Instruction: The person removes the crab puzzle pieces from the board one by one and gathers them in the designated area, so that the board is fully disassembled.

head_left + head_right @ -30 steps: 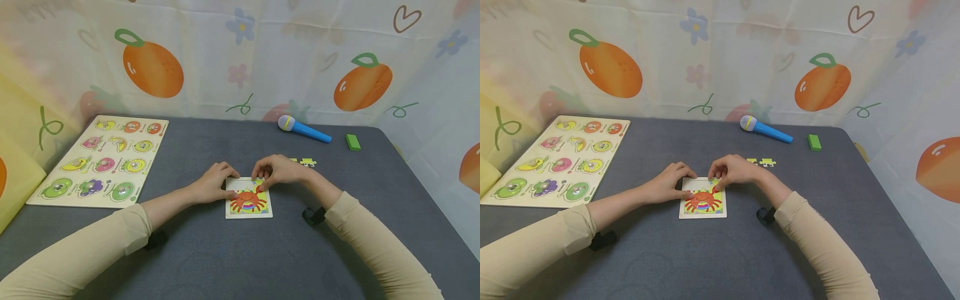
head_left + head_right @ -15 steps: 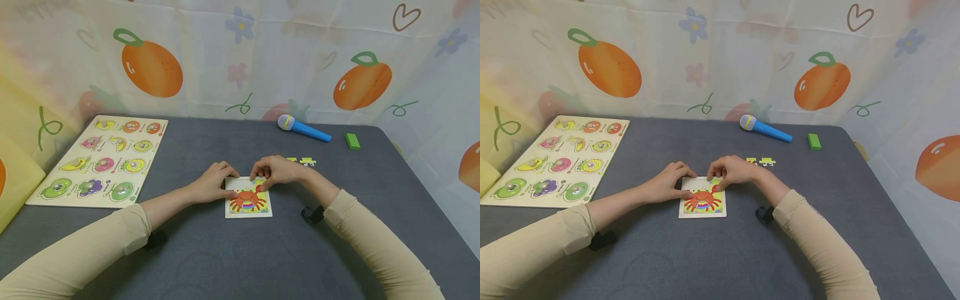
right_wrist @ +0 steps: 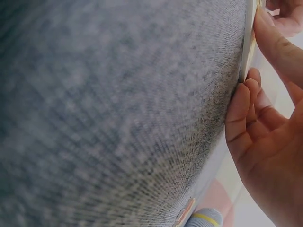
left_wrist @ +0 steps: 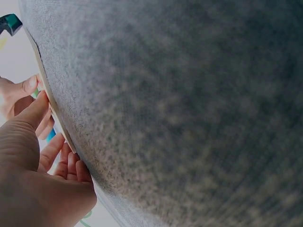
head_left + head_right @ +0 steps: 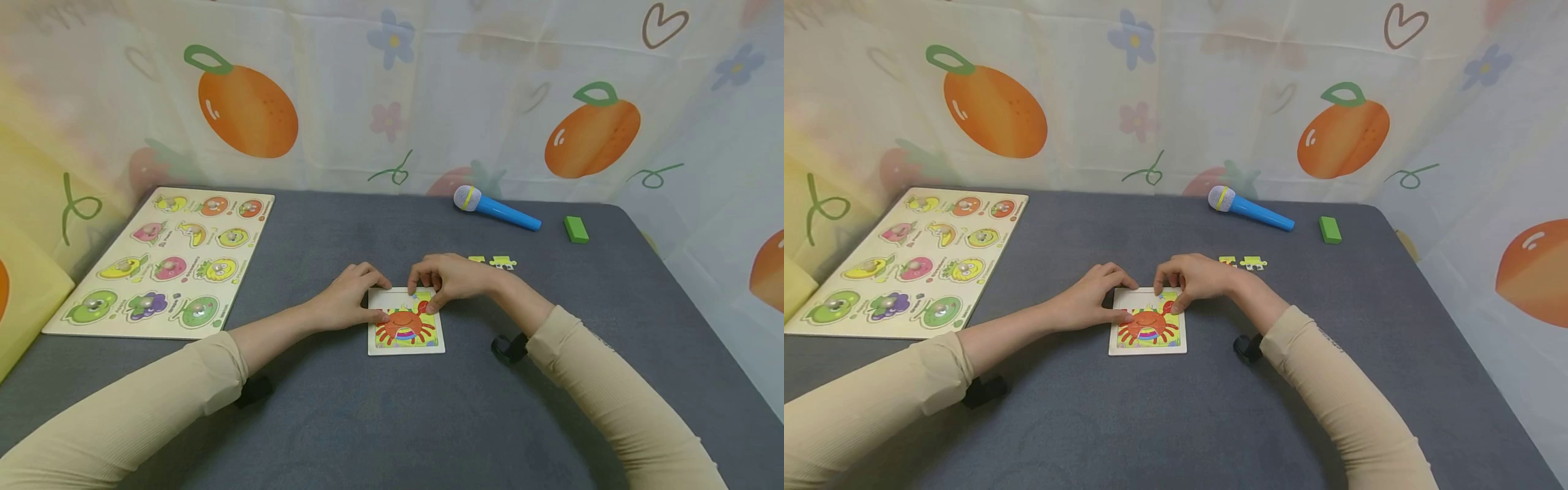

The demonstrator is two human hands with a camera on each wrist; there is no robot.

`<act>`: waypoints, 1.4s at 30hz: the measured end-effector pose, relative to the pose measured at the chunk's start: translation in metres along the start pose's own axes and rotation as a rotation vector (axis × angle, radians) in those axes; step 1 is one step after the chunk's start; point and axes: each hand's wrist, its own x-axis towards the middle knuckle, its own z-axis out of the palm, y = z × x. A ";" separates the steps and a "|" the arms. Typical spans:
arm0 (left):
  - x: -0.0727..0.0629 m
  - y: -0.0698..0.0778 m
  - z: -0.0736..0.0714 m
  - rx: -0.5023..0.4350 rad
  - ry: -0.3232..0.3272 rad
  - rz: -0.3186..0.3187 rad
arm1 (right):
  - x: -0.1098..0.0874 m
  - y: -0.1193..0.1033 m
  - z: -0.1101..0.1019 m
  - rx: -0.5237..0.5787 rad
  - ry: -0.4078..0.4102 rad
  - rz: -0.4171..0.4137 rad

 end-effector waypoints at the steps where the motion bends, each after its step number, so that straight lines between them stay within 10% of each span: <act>1: 0.000 0.000 0.000 0.001 0.001 0.001 | 0.000 0.000 0.000 -0.001 -0.001 -0.002; 42: 0.000 -0.001 0.000 -0.003 -0.008 0.001 | 0.001 -0.010 0.003 0.020 -0.015 0.025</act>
